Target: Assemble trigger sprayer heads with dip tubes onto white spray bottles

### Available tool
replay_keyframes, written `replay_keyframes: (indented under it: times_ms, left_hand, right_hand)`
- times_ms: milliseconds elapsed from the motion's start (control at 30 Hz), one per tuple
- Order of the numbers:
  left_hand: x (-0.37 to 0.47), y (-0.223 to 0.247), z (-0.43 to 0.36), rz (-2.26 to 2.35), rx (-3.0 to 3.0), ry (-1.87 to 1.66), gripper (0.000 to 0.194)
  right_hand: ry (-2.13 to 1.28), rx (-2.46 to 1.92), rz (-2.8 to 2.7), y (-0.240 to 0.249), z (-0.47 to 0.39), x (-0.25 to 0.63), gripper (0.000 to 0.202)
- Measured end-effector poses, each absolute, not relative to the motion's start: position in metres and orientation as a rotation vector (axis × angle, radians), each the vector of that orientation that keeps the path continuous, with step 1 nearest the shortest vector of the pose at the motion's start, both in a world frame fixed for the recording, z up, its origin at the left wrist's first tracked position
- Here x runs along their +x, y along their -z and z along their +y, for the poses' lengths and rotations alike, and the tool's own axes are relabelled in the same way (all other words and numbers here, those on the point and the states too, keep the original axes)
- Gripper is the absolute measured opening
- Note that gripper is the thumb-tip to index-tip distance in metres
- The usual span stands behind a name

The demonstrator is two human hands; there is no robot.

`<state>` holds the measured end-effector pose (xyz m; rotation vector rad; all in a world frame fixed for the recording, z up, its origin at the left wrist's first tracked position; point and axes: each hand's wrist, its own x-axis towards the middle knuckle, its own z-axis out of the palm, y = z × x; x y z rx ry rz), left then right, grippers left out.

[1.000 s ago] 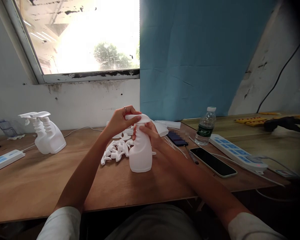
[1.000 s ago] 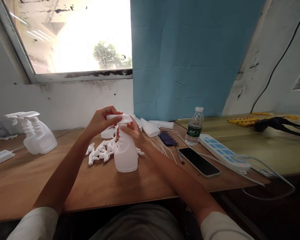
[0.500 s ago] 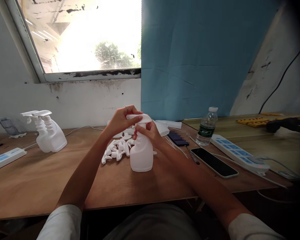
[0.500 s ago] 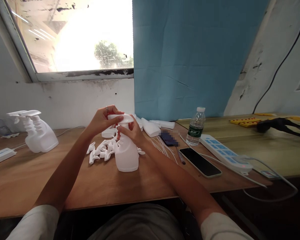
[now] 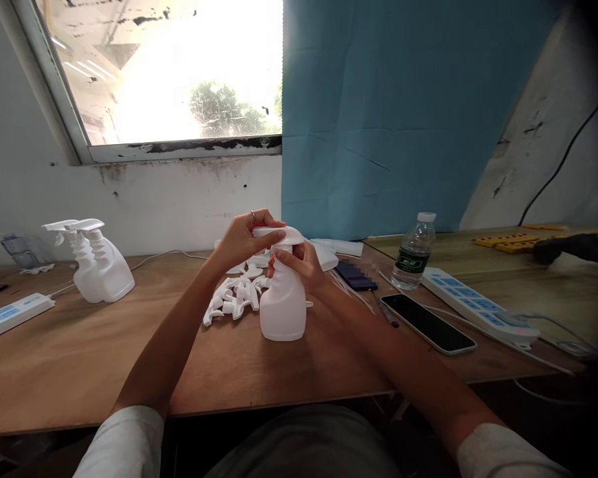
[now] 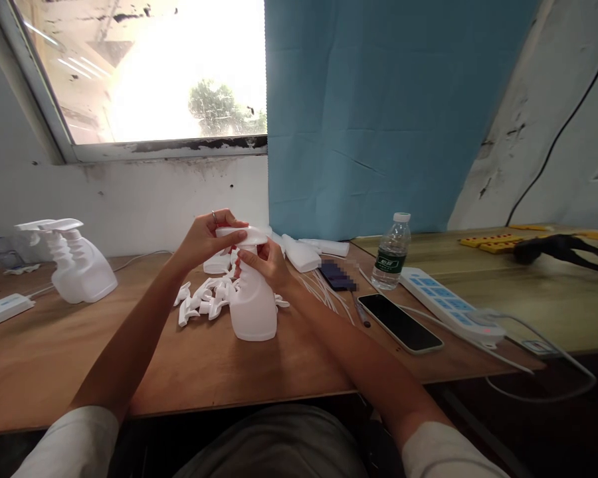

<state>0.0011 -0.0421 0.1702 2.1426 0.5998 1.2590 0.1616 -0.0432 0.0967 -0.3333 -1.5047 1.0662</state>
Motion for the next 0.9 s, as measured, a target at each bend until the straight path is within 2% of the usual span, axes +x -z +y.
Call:
replay_keyframes:
  times_ms: [300, 467, 600, 667, 800, 900]
  left_hand:
    - [-0.005, -0.168, -0.022, 0.415, 2.056, -1.323, 0.048]
    - [-0.013, -0.159, 0.005, 0.570, 2.121, -1.151, 0.026]
    - [-0.019, -0.145, 0.005, 0.603, 2.329, -0.805, 0.021]
    - [-0.021, -0.138, -0.006, 0.585, 2.385, -0.641, 0.026]
    - [-0.026, -0.126, -0.029, 0.602, 2.485, -0.518, 0.043]
    - [-0.037, -0.122, -0.028, 0.702, 2.532, -0.523, 0.053]
  right_hand:
    - [-1.357, -0.452, -1.547, -0.104, -0.048, 0.175, 0.028]
    - [-1.319, -0.446, -1.664, -0.110, -0.045, 0.183, 0.018]
    - [-1.264, -0.388, -1.521, -0.119, -0.044, 0.182, 0.017]
    - [-1.261, -0.372, -1.476, -0.122, -0.045, 0.182, 0.020]
    - [-1.162, -0.300, -1.369, -0.125, -0.045, 0.179, 0.009]
    - [-1.102, -0.369, -1.370, -0.124, -0.044, 0.173, 0.018]
